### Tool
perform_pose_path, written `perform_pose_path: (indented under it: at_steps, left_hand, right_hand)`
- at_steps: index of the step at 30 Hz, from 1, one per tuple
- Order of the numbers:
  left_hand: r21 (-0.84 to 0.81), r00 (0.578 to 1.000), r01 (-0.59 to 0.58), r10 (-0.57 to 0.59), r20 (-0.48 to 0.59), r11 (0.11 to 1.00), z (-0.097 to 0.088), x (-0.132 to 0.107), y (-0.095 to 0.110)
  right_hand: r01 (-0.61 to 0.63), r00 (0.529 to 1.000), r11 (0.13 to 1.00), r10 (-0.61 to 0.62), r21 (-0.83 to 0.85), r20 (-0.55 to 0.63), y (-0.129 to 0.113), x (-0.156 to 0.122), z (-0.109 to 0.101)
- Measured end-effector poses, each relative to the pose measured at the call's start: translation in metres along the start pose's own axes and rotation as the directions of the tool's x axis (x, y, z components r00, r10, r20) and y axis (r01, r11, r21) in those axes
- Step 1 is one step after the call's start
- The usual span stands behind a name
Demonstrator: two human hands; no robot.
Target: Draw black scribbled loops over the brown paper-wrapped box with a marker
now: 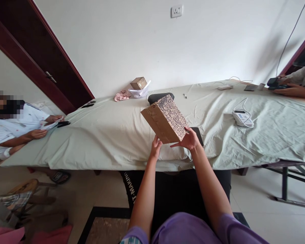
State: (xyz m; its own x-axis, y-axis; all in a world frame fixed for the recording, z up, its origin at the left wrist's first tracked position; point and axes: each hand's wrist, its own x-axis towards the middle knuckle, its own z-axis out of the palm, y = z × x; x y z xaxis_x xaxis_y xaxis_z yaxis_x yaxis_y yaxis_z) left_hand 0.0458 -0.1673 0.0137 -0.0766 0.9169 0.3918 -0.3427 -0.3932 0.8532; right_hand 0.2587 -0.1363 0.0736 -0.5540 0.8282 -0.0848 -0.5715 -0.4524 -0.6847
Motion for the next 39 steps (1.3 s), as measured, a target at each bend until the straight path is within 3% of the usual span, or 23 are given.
perform_pose_path:
  at_steps: [4, 10, 14, 20, 24, 31, 39]
  left_hand:
    - [-0.022, 0.998, 0.031, -0.032, -0.049, 0.999, 0.001, 0.000, 0.001]
    - [-0.071, 0.988, 0.005, -0.015, -0.152, 0.997, -0.010, 0.003, -0.015]
    - [-0.151, 0.970, 0.007, -0.043, -0.238, 0.988, -0.014, 0.006, -0.024]
    - [-0.259, 0.943, 0.062, -0.142, -0.300, 0.964, -0.020, 0.009, -0.027]
    - [-0.287, 0.921, 0.092, -0.191, -0.339, 0.954, -0.028, 0.011, -0.027]
    - [-0.194, 0.972, 0.081, -0.121, -0.202, 0.978, -0.025, 0.011, -0.016]
    - [-0.063, 0.990, 0.137, -0.136, 0.030, 0.989, -0.020, 0.006, -0.002]
  right_hand:
    - [0.001, 1.000, 0.999, -0.001, -0.046, 0.020, 0.001, 0.001, 0.000]
    - [-0.048, 0.998, 0.997, 0.046, -0.055, -0.035, 0.004, 0.009, -0.015]
    - [0.020, 0.998, 0.971, -0.033, -0.240, -0.047, 0.010, 0.017, -0.029]
    - [0.123, 0.989, 0.820, -0.058, -0.559, 0.132, 0.015, 0.013, -0.036]
    - [0.121, 0.986, 0.861, -0.048, -0.493, 0.158, 0.015, 0.010, -0.034]
    - [-0.066, 0.976, 0.947, 0.127, -0.315, 0.176, 0.014, 0.019, -0.030]
    - [-0.018, 0.993, 0.961, 0.050, -0.277, 0.111, 0.005, 0.007, -0.035]
